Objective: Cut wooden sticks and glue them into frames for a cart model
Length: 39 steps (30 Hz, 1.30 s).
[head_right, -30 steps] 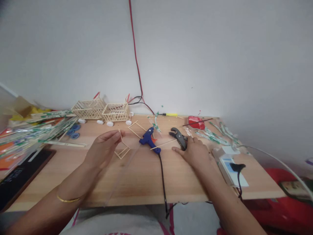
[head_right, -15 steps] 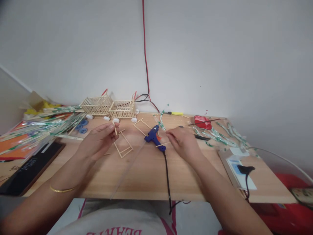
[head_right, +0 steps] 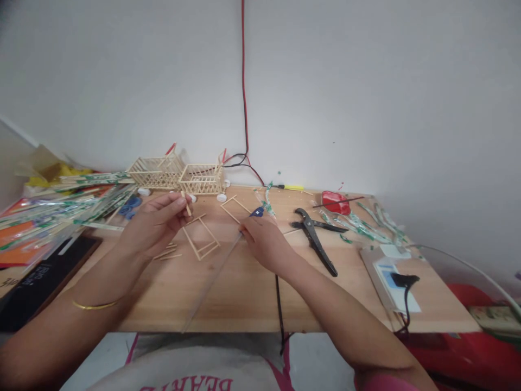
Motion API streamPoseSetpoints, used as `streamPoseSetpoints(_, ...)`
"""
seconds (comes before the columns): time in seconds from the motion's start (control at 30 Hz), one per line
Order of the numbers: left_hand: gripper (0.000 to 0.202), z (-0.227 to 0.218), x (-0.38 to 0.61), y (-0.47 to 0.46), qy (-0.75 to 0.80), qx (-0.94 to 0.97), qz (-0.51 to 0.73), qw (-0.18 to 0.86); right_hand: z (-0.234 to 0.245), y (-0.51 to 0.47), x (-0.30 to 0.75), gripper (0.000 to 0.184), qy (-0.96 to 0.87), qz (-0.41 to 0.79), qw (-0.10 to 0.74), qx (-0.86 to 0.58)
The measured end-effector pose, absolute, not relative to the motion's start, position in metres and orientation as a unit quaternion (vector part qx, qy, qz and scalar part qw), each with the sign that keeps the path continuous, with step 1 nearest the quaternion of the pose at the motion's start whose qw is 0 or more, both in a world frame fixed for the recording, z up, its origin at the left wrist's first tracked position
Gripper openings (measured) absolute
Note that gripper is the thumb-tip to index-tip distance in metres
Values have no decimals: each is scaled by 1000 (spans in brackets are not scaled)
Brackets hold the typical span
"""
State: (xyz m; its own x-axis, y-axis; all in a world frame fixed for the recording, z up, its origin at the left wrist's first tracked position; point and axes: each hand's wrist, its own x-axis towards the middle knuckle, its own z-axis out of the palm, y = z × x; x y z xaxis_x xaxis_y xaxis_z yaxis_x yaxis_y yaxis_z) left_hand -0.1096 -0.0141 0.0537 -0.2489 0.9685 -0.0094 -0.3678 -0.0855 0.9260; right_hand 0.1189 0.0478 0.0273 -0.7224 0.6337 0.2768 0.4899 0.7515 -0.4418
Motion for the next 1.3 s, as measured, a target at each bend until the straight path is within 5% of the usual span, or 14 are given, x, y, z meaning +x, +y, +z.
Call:
streamPoseSetpoints(0.17, 15, 52, -107, -10, 428, 354, 650, 519, 37, 41, 93, 17, -890, 284, 258, -247)
streamPoseSetpoints(0.27, 14, 50, -106, -9, 417, 378, 636, 528, 40, 37, 73, 34, -861, 366, 241, -257)
streamPoseSetpoints(0.37, 13, 47, -106, -9, 417, 376, 633, 533, 37, 38, 57, 17, -848, 412, 244, -227)
streamPoseSetpoints(0.6, 14, 66, -132, -10, 348, 305, 715, 525, 18, 50, 53, 10, -873, 362, 238, -225)
streamPoseSetpoints(0.73, 10, 76, -151, -17, 364, 339, 742, 449, 18, 57, 61, 26, -875, 322, 236, -275)
streamPoseSetpoints(0.87, 9, 65, -154, -33, 502, 462, 611, 402, 26, 61, 67, 16, -902, 290, 251, -198)
streamPoseSetpoints(0.97, 9, 51, -147, -51, 561, 576, 438, 402, 22, 60, 66, 17, -930, 275, 188, -152)
streamPoseSetpoints(1.3, 20, 7, -108, -83, 449, 849, 215, 176, 8, 55, 44, 15, -968, 221, 60, -100)
